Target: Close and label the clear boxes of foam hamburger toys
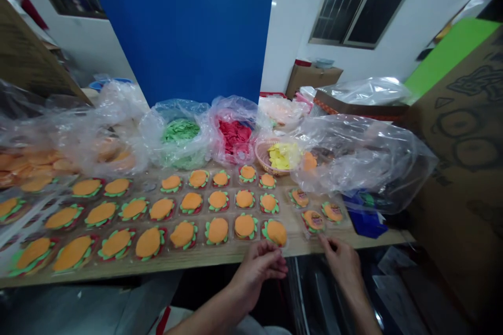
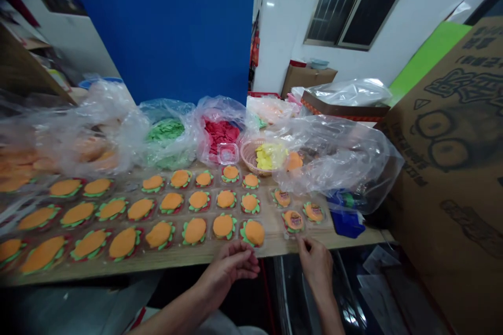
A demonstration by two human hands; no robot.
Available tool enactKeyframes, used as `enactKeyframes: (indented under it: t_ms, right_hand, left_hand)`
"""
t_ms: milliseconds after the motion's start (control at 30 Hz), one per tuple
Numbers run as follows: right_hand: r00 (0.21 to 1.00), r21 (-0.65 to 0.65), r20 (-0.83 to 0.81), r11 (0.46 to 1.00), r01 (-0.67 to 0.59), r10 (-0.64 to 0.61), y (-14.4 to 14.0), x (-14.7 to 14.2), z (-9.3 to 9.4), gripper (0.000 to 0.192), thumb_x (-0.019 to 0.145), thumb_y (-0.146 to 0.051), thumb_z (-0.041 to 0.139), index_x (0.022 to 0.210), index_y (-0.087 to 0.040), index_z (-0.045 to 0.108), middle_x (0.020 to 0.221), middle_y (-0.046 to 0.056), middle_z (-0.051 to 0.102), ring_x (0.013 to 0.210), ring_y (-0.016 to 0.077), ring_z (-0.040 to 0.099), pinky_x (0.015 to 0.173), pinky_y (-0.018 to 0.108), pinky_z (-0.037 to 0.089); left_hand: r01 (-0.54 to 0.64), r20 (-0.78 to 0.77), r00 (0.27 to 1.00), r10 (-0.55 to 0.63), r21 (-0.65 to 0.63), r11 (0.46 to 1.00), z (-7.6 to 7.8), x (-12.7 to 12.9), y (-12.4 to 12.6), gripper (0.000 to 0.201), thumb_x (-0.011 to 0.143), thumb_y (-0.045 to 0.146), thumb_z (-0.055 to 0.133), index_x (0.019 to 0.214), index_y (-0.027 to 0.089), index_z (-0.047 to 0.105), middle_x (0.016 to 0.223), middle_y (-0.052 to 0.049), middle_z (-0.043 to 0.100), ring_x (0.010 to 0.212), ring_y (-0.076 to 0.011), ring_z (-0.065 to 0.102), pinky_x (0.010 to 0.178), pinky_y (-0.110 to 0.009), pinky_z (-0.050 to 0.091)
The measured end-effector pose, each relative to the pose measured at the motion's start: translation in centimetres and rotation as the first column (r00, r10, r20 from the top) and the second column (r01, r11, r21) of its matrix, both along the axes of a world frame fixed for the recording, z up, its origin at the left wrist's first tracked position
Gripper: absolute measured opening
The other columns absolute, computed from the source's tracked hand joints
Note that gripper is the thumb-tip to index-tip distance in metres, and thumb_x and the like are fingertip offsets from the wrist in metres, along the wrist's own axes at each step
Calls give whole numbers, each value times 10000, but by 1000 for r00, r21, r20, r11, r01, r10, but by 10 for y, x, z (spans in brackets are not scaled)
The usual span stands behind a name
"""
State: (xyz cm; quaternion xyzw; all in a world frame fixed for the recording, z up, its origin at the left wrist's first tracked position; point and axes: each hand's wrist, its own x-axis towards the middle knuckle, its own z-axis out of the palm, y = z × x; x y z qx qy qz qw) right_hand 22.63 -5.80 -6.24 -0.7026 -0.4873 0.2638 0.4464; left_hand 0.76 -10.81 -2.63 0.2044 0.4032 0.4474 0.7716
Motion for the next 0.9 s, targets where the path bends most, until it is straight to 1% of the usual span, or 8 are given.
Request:
enactKeyframes:
  t_ms: [100, 200, 300, 433, 567, 667, 767, 900]
  right_hand:
    - [956, 91, 218, 971, -222, 198, 25, -32, 21, 207, 677, -442, 581, 694, -253, 665, 680, 60, 626, 536, 206, 557, 512, 341, 444]
    - [872, 131, 352, 905, -405, 339, 64, -90, 42, 442, 717, -450, 543, 1077, -196, 578, 1019, 118, 606, 808, 242, 602, 681, 365, 482]
    - [801, 102, 474, 880, -464, 367, 103, -149, 54, 684, 711, -478, 539, 1282, -137, 378, 1233, 164, 491, 1103, 296, 486, 867, 413, 407]
    - [721, -50, 586, 904, -424, 370, 134, -203, 50, 871, 681, -543, 542, 1344, -63, 243, 1314, 228, 391, 1183, 335, 402, 921, 422, 342]
    - [691, -114, 658, 946, -303, 301, 148, -226, 37, 858, 689, -517, 523, 1333, -23, 246, 1293, 255, 408, 1192, 361, 378, 947, 447, 286]
    - [709, -112, 653, 961, -255, 264, 153, -231, 38, 801, 695, -454, 517, 1321, -25, 260, 1224, 252, 479, 1121, 354, 453, 898, 440, 329]
    - [730, -78, 640, 965, -251, 241, 150, -233, 53, 775, 689, -414, 525, 1309, -26, 270, 1156, 233, 533, 1056, 331, 511, 845, 399, 375]
    - [752, 32, 602, 933, -359, 269, 128, -236, 79, 761, 712, -503, 500, 1316, -100, 270, 1145, 173, 559, 1041, 294, 528, 805, 357, 405]
  left_hand:
    - [-80, -28, 996, 82, 63, 995, 6, -16, 14, 208, 684, 321, 635, 749, 146, 545, 696, -57, 619, 648, -174, 606, 648, -313, 449]
    - [-160, -23, 986, 164, 116, 980, 11, -31, 25, 207, 690, 326, 637, 743, 144, 553, 689, -59, 628, 642, -169, 606, 647, -307, 451]
    - [-226, -5, 974, 229, 126, 966, 12, -43, 29, 222, 671, 335, 656, 724, 142, 562, 684, -59, 635, 641, -168, 610, 637, -295, 448]
    - [-276, -10, 961, 278, 89, 957, 7, -55, 29, 235, 649, 341, 672, 685, 138, 557, 645, -51, 635, 593, -164, 607, 601, -287, 441]
    - [-313, -11, 949, 314, 71, 947, 3, -67, 27, 235, 646, 335, 675, 691, 140, 552, 630, -49, 636, 579, -163, 607, 601, -295, 446]
    - [-342, 1, 939, 343, 82, 936, 3, -77, 29, 260, 629, 352, 688, 694, 141, 550, 630, -46, 632, 578, -166, 608, 594, -295, 448]
    - [-405, 20, 914, 405, 91, 910, 6, -84, 40, 297, 617, 387, 693, 699, 140, 551, 659, -45, 629, 605, -158, 605, 610, -285, 453]
    - [-595, 150, 799, 582, 59, 801, 16, -87, 65, 409, 633, 503, 637, 881, 184, 571, 785, -31, 631, 746, -148, 604, 714, -273, 461]
